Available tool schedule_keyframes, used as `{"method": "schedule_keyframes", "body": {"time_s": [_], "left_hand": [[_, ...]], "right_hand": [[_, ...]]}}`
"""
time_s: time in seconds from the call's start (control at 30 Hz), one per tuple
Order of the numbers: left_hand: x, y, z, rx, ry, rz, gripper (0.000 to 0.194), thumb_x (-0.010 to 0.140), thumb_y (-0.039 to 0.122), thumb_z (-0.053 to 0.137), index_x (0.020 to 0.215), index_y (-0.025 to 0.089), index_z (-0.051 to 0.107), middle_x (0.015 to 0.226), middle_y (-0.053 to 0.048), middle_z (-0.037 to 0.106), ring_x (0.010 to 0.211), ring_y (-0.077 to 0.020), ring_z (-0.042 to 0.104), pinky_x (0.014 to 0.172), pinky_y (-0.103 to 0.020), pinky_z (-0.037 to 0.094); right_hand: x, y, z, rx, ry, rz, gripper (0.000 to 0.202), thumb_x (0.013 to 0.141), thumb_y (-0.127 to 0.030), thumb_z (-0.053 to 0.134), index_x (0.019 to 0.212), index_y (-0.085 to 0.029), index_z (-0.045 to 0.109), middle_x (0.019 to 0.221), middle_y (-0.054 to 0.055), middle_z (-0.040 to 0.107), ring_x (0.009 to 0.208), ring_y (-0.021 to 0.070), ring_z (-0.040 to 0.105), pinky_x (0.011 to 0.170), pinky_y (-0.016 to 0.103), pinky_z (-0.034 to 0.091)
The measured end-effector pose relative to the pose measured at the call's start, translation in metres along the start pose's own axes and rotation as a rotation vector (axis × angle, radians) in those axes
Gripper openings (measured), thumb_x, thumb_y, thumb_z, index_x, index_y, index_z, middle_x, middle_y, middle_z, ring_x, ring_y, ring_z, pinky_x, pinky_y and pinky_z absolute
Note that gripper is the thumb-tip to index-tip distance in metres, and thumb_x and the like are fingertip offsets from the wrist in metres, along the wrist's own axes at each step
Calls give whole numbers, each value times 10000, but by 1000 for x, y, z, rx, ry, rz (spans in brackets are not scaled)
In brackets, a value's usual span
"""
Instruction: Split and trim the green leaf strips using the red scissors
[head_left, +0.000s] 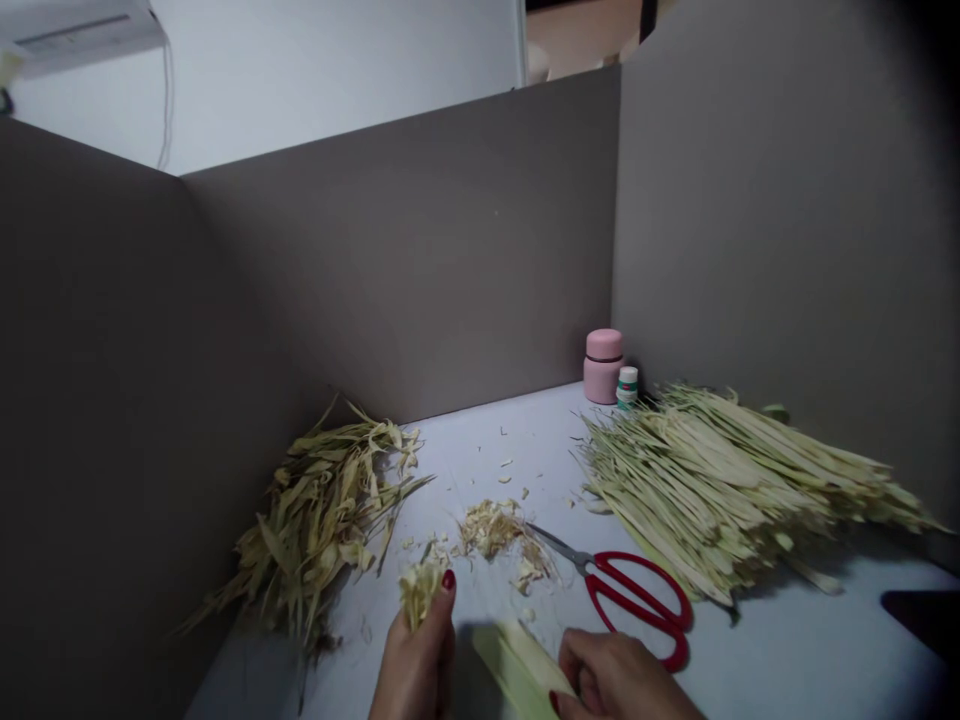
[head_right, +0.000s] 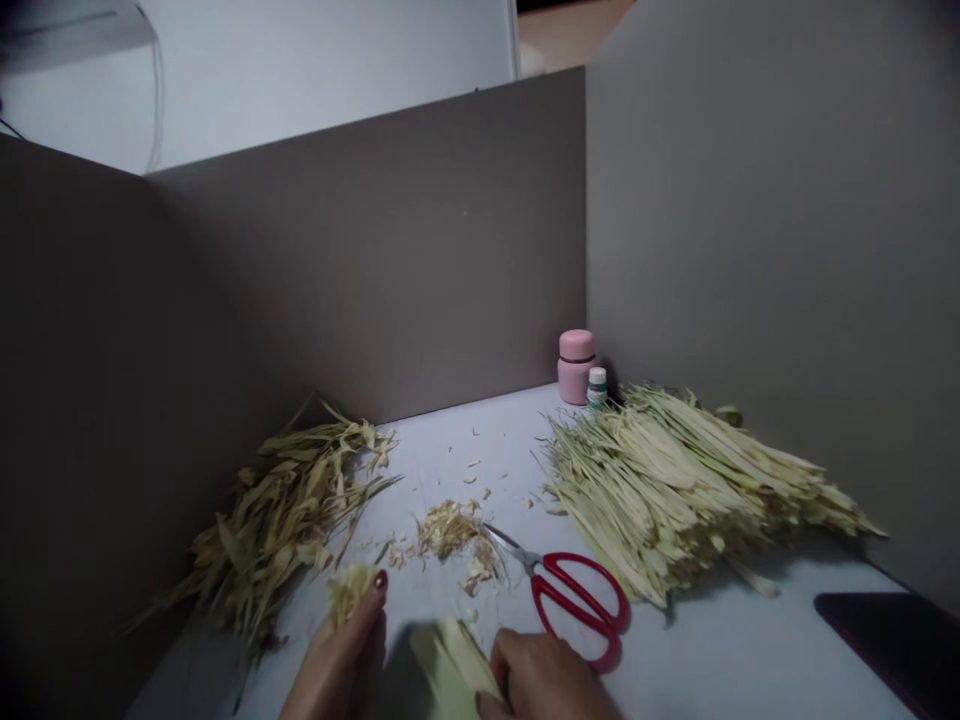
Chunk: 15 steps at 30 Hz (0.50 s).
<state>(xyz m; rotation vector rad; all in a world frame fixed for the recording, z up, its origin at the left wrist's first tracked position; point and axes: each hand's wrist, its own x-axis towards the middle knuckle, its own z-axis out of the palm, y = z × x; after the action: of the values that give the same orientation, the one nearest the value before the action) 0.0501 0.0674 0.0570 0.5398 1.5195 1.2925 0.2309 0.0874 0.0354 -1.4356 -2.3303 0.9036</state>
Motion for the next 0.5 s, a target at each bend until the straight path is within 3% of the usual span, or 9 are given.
{"method": "schedule_keyframes", "body": {"time_s": [0.13,0.2,0.27,0.4,0.43,0.5], "left_hand": [[13,-28,8,-118,-137,21,426,502,463,732,725,131,585,478,26,544,413,-100,450,446,-229,357],[17,-40,11,-126,-191,17,444,442,447,760,672,97,612,545,-40,604,503,-159,526,527,-279,406],[20,-45,11,-87,-174,17,427,400,433,778,600,95,610,509,-42,591,510,-176,532,530,-290,404],[21,-35,4,-51,-82,40,379,438,419,768,600,127,588,451,23,526,470,-126,479,490,-236,366],[20,-31,2,-42,-63,48,381,440,424,765,596,131,577,446,32,512,461,-114,463,473,-222,352],[17,-23,1,-22,-36,52,393,448,439,756,598,138,554,421,56,458,421,-88,410,417,-196,302]], "right_hand": [[2,1,-1,69,56,10,94,689,-216,498,636,-172,562,528,4,603,522,153,548,463,220,336],[3,3,-2,106,48,9,114,714,-228,476,633,-177,538,518,-3,583,517,150,540,456,217,342],[4,6,-4,90,66,0,81,721,-220,471,682,-180,530,546,-3,584,532,155,545,478,226,369],[2,8,-9,-21,233,-154,203,758,-170,448,950,-173,513,875,74,608,750,183,587,640,269,432],[2,7,-7,-37,219,-229,204,769,-169,453,962,-184,518,922,74,601,776,176,589,659,259,431],[0,3,0,-120,96,-376,88,753,-187,522,823,-210,571,825,32,637,683,157,607,566,216,412]]}}
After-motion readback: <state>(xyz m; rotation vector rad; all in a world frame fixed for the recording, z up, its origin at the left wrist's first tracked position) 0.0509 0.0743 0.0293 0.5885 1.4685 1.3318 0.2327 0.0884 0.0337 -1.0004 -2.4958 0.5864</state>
